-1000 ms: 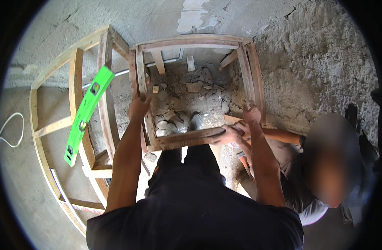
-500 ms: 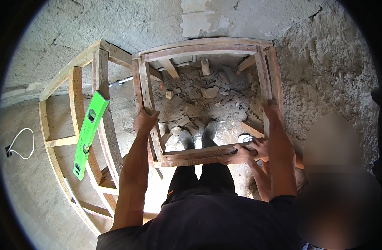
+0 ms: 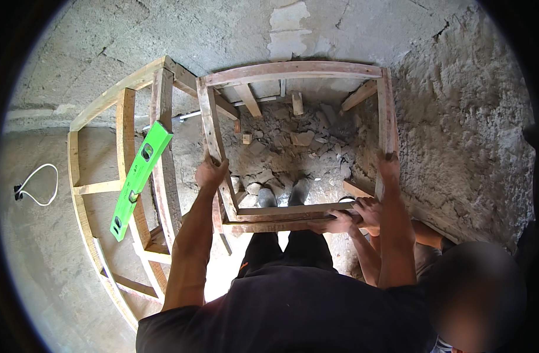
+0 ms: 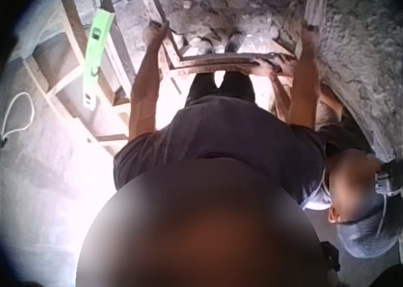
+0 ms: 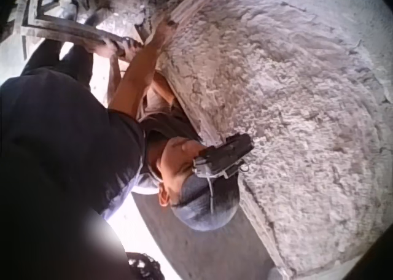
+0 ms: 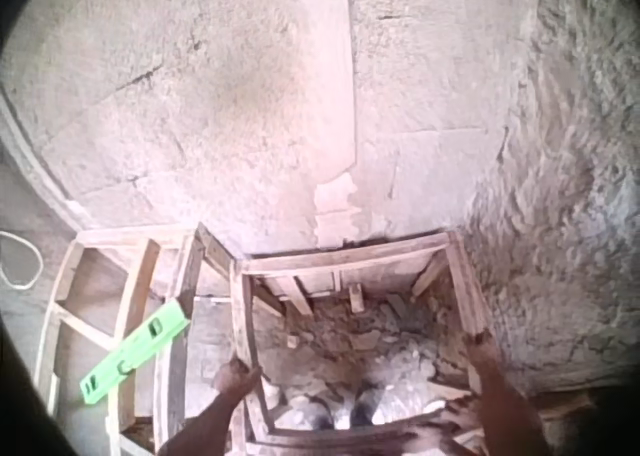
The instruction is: The person assembles a wooden frame by positioning and aligning wooden planks with a coworker. They use a spirit level to check alignment and a hammer to drive nails into the joints. The person repeatedly adjusts the frame and secures it with nails.
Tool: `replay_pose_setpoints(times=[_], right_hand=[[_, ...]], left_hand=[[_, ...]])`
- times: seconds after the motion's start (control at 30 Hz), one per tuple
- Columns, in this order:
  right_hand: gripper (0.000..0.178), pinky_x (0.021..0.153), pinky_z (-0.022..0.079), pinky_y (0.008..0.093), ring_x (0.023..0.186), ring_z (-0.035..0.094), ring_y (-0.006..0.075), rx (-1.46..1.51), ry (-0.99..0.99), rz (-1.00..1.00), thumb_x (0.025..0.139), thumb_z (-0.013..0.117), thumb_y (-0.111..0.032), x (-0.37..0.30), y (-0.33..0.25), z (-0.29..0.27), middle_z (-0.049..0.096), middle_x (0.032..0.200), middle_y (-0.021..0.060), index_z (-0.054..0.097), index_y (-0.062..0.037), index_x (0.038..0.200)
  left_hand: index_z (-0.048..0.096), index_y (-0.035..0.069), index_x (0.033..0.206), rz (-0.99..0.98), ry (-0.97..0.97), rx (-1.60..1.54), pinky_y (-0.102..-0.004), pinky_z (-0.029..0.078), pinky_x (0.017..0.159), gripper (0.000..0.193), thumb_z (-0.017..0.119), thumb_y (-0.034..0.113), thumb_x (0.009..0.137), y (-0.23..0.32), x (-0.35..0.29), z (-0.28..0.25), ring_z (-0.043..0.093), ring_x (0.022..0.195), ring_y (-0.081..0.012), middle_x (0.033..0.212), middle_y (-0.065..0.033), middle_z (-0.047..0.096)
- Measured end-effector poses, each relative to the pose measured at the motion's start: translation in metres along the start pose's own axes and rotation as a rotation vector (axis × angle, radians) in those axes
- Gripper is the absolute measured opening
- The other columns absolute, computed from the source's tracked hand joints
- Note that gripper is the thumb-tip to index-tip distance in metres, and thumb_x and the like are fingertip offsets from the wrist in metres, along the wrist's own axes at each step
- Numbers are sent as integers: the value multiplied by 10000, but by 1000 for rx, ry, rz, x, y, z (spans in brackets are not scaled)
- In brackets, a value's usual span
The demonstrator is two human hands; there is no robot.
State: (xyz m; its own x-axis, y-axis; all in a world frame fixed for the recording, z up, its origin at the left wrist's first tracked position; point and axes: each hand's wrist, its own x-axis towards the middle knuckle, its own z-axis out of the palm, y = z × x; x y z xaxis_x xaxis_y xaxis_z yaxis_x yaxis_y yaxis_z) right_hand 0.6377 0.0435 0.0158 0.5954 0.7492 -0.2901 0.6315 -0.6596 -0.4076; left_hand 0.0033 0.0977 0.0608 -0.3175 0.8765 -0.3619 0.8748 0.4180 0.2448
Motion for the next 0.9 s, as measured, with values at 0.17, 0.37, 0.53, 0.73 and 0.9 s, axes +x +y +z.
replay_pose_setpoints(times=[0.17,0.37,0.53,0.73,0.9], right_hand=[[645,868,546,495,965,701,409,-17,158,-104,955,743,-558,-17,16,-10,748,1052,186,625,-4,1263],[621,799,555,453,859,705,343,383,323,-145,949,772,-547,-57,-3,-52,718,971,176,642,8,1197],[609,823,544,460,880,696,348,336,495,-206,965,756,-542,-87,-23,-94,716,981,180,632,7,1199],[591,863,534,467,924,701,393,361,474,-236,977,747,-503,-127,-41,-125,725,1019,214,609,13,1232],[571,872,533,471,953,714,400,272,441,-146,994,716,-499,-163,-47,-140,731,1030,222,607,4,1243]], left_hand=[[714,83,1190,31,117,-55,-528,602,811,654,788,607,806,-2,-16,-4,766,894,-417,956,-177,790],[724,84,1184,65,163,-144,-526,596,820,653,784,623,820,10,-21,-22,761,908,-438,973,-208,785],[721,86,1200,141,218,-207,-537,589,846,646,750,624,845,28,-14,-38,754,938,-451,989,-231,780],[721,74,1216,140,218,-155,-545,582,892,665,717,630,852,34,2,-45,746,1000,-455,1043,-253,774],[719,45,1213,171,209,-129,-525,581,910,718,717,661,846,23,-2,-46,743,1030,-442,1058,-254,770]])
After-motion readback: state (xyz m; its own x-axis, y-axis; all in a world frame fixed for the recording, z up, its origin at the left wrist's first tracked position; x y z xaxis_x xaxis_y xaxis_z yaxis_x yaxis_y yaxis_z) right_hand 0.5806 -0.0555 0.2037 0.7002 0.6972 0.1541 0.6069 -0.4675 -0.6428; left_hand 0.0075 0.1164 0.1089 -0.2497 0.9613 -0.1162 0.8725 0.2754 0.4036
